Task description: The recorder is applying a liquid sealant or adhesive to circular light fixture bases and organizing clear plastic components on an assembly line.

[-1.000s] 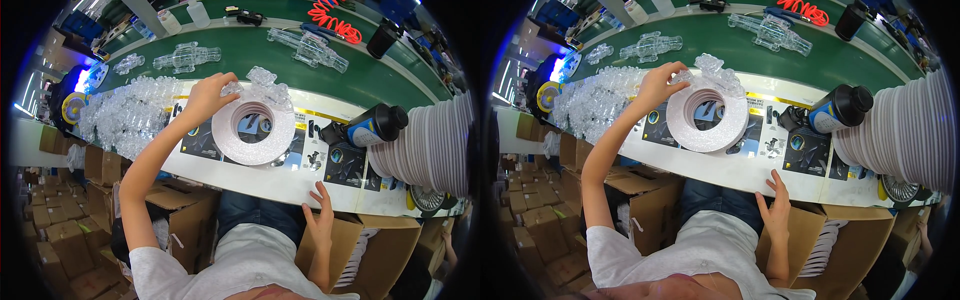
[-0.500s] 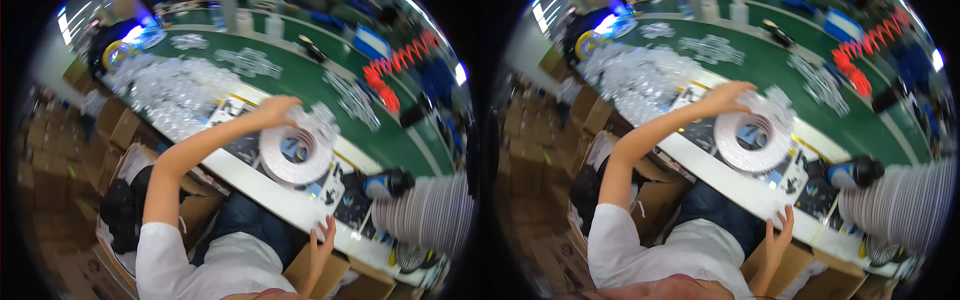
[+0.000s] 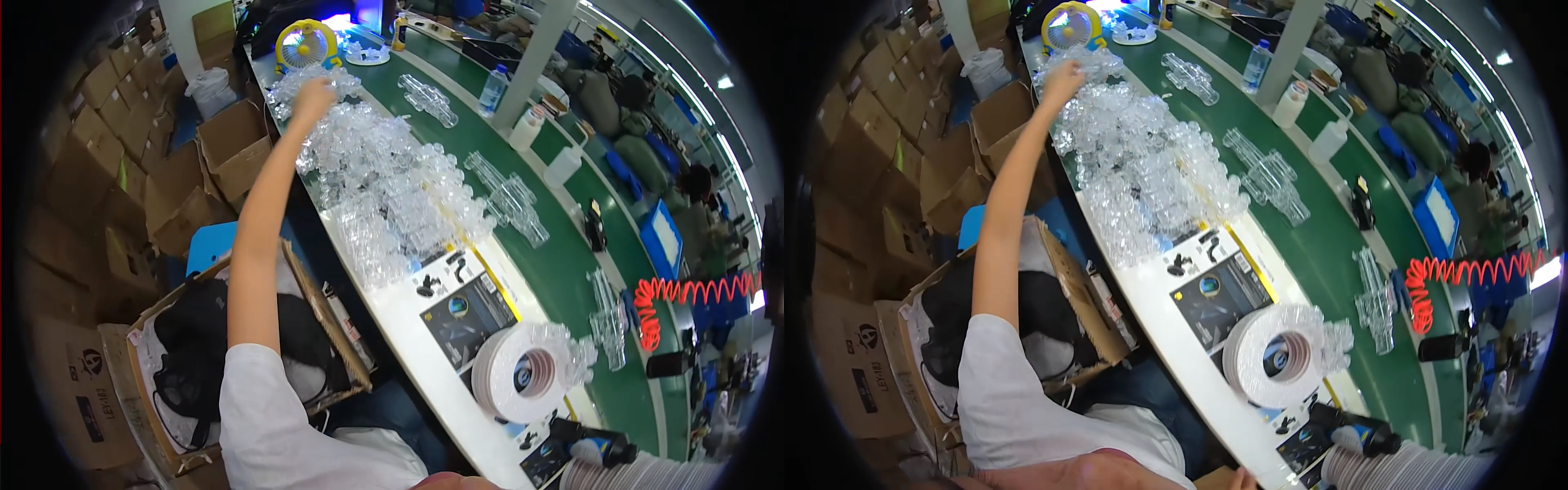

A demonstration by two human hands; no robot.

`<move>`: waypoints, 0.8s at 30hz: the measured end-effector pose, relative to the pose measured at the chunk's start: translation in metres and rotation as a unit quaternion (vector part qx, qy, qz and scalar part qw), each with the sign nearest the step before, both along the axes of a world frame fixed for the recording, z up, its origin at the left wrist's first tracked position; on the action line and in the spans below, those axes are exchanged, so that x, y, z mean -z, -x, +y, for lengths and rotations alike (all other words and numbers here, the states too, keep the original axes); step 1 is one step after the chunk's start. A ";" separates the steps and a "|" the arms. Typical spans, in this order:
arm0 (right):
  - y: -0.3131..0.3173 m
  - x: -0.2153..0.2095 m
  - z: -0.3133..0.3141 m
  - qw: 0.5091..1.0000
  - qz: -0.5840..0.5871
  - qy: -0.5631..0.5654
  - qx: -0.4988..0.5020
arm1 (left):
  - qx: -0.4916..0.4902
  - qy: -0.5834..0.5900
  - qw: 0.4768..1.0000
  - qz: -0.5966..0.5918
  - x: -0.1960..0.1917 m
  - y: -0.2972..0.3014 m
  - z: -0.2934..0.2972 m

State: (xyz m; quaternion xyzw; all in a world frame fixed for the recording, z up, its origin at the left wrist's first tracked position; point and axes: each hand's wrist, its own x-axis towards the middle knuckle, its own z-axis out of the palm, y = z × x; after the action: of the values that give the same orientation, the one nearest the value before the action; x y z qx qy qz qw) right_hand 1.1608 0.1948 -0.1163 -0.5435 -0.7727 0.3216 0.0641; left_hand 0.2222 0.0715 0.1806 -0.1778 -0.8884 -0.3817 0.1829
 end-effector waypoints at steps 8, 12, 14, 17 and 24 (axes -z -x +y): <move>0.058 0.008 0.123 0.998 -0.037 -0.025 -0.054 | -0.243 0.048 0.967 -0.059 0.106 0.158 -0.122; 0.098 0.004 0.191 0.993 -0.059 -0.040 -0.090 | -0.236 0.073 0.966 -0.079 0.145 0.196 -0.115; 0.116 -0.005 0.220 0.990 -0.077 -0.050 -0.103 | -0.232 0.056 0.967 -0.090 0.160 0.210 -0.105; 0.136 -0.024 0.261 0.983 -0.110 -0.056 -0.135 | -0.214 0.045 0.969 -0.111 0.184 0.232 -0.097; 0.162 -0.052 0.328 0.962 -0.166 -0.033 -0.216 | -0.179 -0.004 0.972 -0.155 0.210 0.251 -0.120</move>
State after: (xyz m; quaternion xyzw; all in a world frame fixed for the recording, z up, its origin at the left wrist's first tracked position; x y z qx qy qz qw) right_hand 0.9987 0.5230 -0.0643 -0.4072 -0.8817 0.2072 -0.1177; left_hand -0.0285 -0.0489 -0.0289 0.0461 -0.9218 -0.3690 0.1094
